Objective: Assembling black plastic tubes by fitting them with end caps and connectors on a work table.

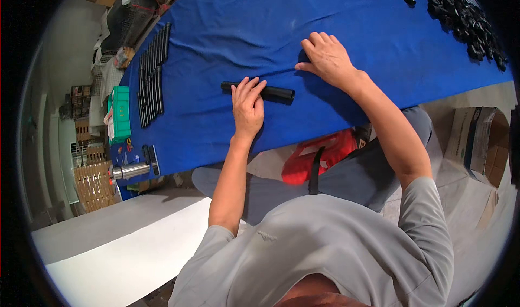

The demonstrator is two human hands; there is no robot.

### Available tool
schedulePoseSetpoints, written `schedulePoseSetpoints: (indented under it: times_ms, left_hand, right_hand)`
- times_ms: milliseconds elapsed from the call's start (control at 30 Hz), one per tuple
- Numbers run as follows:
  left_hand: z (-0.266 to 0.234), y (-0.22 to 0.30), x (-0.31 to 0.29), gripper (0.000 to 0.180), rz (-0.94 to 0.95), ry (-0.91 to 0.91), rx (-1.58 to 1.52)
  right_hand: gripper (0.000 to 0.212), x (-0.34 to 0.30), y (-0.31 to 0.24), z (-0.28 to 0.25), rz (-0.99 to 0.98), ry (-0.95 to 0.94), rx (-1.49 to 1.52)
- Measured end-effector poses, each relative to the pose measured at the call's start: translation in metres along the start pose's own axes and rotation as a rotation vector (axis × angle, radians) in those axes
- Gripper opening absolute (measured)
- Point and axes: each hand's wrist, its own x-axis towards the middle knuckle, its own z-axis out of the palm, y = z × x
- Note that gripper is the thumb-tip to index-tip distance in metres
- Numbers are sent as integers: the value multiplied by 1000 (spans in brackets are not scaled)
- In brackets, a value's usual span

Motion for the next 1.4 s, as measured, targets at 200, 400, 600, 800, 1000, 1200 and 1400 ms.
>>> schedulePoseSetpoints:
  times_ms: [200,400,600,800,1000,1200,1400]
  left_hand:
    - [1,1,-8,38,24,15,38]
    - [-9,9,1,44,77,-50,126]
    - [-16,-1,11,37,126,-179,205]
    - [-58,24,3,34,229,-76,106]
    - [-96,70,-39,30,-139,-94,-229]
    - [-87,88,-74,36,-540,-20,-639]
    - [-80,83,-84,37,-374,-141,-525]
  right_hand:
    - [52,-25,4,-13,60,-14,-102]
    - [63,-30,10,-4,20,67,-106]
    - [51,-25,12,-9,18,48,-35]
    - [49,-24,10,-14,54,-1,3]
    - [56,-19,-27,-45,-67,244,294]
    - [57,-28,-82,-58,40,-562,1317]
    - [46,-28,-96,-45,-60,-694,1383]
